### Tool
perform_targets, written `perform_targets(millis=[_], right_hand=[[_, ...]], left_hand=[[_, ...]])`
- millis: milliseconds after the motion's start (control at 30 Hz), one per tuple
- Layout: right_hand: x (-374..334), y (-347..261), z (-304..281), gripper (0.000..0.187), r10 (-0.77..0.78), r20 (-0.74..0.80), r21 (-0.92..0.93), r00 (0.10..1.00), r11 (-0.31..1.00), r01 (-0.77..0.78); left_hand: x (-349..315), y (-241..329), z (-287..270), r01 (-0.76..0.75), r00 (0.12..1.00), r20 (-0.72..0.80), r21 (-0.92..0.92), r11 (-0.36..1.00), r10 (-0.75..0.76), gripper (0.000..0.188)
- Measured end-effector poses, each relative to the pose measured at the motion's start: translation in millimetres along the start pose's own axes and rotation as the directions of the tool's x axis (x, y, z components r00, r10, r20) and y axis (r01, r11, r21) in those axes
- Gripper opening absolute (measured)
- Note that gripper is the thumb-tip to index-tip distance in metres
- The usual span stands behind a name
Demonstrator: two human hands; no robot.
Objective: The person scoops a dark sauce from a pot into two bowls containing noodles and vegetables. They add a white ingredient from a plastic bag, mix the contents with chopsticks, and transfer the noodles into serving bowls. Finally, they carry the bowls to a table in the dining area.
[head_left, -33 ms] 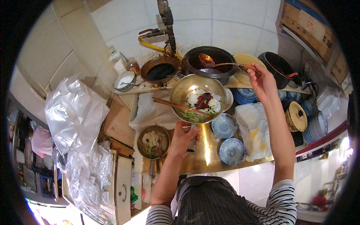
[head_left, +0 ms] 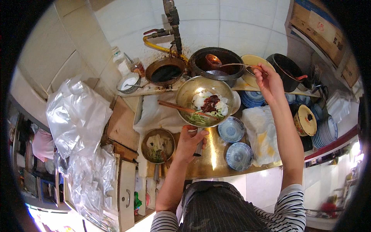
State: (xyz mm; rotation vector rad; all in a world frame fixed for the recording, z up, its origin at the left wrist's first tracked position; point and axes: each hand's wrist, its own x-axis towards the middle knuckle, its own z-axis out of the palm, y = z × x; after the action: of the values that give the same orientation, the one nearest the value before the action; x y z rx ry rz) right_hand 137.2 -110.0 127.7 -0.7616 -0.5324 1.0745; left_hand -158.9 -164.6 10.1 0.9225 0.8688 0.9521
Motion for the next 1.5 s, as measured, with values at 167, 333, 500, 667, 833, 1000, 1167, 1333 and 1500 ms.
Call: perform_targets(millis=[167,333,500,667,833,1000,1167,1333,1500], right_hand=[[68.9,32.1,-12.6,0.014,-0.070,0.096,-0.268,0.993,0.959,0.093],[95.7,40.8,-12.4,0.014,-0.162,0.280,-0.722,0.946,0.614,0.319],[115.4,58.7,-18.5,0.016,-0.017,0.253,-0.787,0.967,0.578,0.216],[122.0,69.0,-14.8,0.018,-0.039,0.221,-0.687,0.975,0.703,0.184],[125.7,71.5,-24.1,0.020,-0.003,0.189,-0.739,0.982,0.658,0.145],[114.5,38.7,-12.9,0.019,-0.129,0.090,-0.626,0.988,0.764,0.157],[125.5,28.2,-6.9,0.012,-0.104,0.031,-0.476,0.994,0.873,0.107],[118.7,31.6,4.0,0.016,-0.060,-0.065,-0.435,0.996,0.900,0.026],[115.3,31.2,-12.7,0.015,0.012,-0.032,-0.465,0.999,0.885,-0.025]], left_hand=[[5.9,-27.5,0.6,-0.035,0.999,0.033,0.015,0.999,0.035,0.036],[-28.2,-91.6,-35.4,0.033,0.999,0.040,0.081,0.996,-0.036,0.041],[-69.9,-158.3,-68.1,0.126,0.990,0.039,0.152,0.980,-0.133,0.034],[-71.8,-233.8,-98.4,0.149,0.981,0.090,0.202,0.968,-0.170,0.033],[-72.4,-262.3,-110.0,-0.028,0.993,-0.085,0.537,0.843,0.087,0.023],[-114.0,-171.2,-203.1,0.429,0.634,-0.364,0.900,0.080,0.682,0.052],[-83.3,-209.6,-304.3,0.478,0.798,-0.461,0.091,0.873,-0.389,0.049],[-85.6,-175.0,-267.3,0.380,0.789,-0.509,-0.036,0.924,-0.344,0.049],[-124.7,-102.2,-216.2,0.316,0.830,-0.517,0.123,0.941,-0.211,0.026]])
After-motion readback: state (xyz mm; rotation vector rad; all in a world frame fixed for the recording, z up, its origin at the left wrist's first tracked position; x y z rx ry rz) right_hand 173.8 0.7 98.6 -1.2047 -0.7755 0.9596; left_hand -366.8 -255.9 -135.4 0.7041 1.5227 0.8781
